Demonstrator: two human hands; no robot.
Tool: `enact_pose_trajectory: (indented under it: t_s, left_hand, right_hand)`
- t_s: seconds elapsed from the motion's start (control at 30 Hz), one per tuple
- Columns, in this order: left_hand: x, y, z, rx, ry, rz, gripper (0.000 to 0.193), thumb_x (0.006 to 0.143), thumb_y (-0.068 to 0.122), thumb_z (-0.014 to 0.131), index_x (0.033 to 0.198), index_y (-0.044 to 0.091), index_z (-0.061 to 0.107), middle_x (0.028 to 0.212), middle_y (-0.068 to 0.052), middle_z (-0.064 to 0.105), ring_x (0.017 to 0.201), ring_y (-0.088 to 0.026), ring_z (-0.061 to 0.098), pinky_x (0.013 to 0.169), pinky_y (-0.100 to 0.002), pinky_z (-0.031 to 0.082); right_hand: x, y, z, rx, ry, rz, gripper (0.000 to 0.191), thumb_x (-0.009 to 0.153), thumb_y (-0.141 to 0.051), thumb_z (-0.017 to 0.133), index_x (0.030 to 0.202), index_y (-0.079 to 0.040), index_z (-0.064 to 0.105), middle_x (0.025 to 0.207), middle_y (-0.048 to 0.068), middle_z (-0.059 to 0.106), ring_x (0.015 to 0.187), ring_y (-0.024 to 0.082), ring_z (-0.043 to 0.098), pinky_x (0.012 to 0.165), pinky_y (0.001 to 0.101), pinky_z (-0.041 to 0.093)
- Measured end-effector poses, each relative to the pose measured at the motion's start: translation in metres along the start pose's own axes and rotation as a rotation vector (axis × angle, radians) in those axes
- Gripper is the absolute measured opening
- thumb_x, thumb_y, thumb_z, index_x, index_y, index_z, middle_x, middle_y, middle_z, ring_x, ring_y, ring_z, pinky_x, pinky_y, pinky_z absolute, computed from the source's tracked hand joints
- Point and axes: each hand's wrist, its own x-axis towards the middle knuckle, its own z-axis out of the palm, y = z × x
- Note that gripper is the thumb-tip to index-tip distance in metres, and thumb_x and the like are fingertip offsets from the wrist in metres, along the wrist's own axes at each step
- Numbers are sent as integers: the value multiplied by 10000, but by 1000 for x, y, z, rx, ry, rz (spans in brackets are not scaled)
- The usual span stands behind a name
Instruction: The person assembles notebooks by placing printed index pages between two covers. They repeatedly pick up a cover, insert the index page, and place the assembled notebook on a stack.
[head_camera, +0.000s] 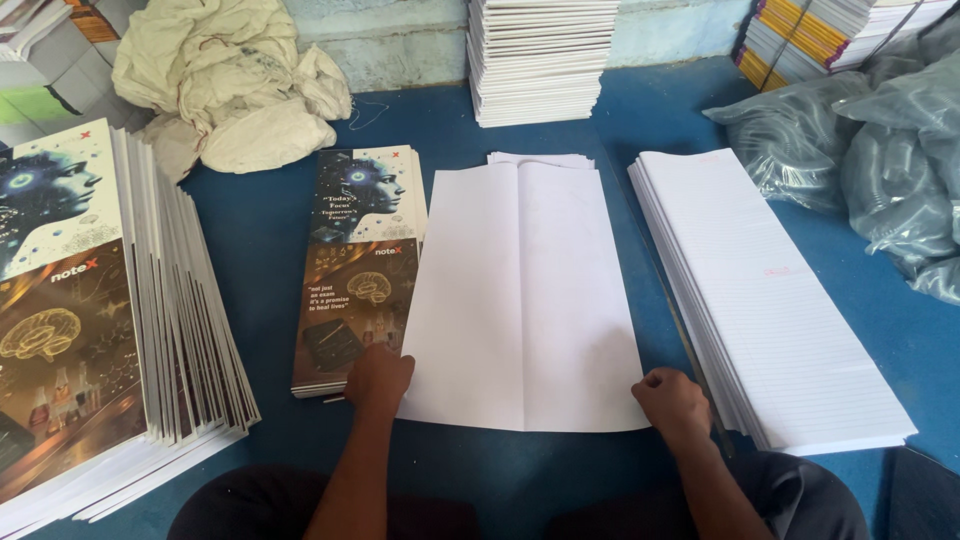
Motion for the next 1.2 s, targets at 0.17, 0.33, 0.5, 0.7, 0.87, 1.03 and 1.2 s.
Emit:
enact_pose_trajectory:
  t_s: [0.17, 0.33, 0.5, 0.7, 0.87, 1.03, 1.2]
  left_hand:
    - [3, 1, 4, -18, 53, 48, 380, 852, 323, 704, 1140, 76, 684, 1125, -180, 725, 1081, -380, 699, 890, -526, 555]
    - [8, 8, 10, -129, 222, 155, 203, 851, 251, 688, 997, 109, 686, 1041, -111, 691, 988, -350, 689, 813, -507, 550]
    - [9, 18, 20, -246, 301, 303, 185, 912, 286, 718, 908, 104, 685, 942, -95, 709, 914, -304, 683, 780, -464, 538]
    - [5, 35, 32, -461, 304, 507, 193, 890, 259, 718, 907, 68, 704, 900, -83, 741, 860, -272, 711, 765, -411, 533]
    - [6, 50, 41, -502, 304, 657, 189, 978, 232, 674, 990, 55, 740, 928, -119, 759, 867, -290, 722, 783, -404, 547]
    - [4, 61, 45, -520, 190, 567, 220, 912, 212, 668, 1071, 70, 720, 905, -113, 759, 815, -256, 733, 715, -385, 559]
    - [12, 58, 46, -503, 157, 528, 234, 912, 212, 666, 1098, 78, 712, 904, -101, 759, 771, -252, 730, 696, -381, 553]
  right_hand:
    - [-5, -11, -8, -87, -15, 33, 309, 925, -377, 716, 1137, -162, 778, 1080, 87, 785, 964, 248, 760, 892, 416, 603]
    - [-3, -14, -25, 3, 140, -146, 281, 933, -298, 706, 1138, -114, 766, 1076, 100, 781, 943, 250, 757, 884, 411, 609]
    - [18, -15, -57, 152, 212, -166, 293, 941, -266, 715, 1166, -82, 756, 1189, 140, 750, 994, 281, 739, 886, 421, 601]
    - [42, -14, -97, 59, 220, -142, 375, 961, -270, 711, 1279, -69, 702, 1251, 158, 726, 1027, 297, 745, 925, 416, 592]
    - [58, -12, -116, -180, 155, -141, 449, 936, -333, 749, 1308, -90, 686, 1223, 146, 742, 1087, 280, 726, 986, 424, 568]
    - [65, -9, -116, -260, 136, -72, 475, 904, -316, 782, 1325, -122, 677, 1221, 134, 736, 1113, 277, 710, 993, 436, 563]
    - [71, -7, -117, -299, 121, -108, 483, 886, -345, 794, 1304, -121, 699, 1220, 114, 746, 1116, 261, 715, 1005, 423, 565]
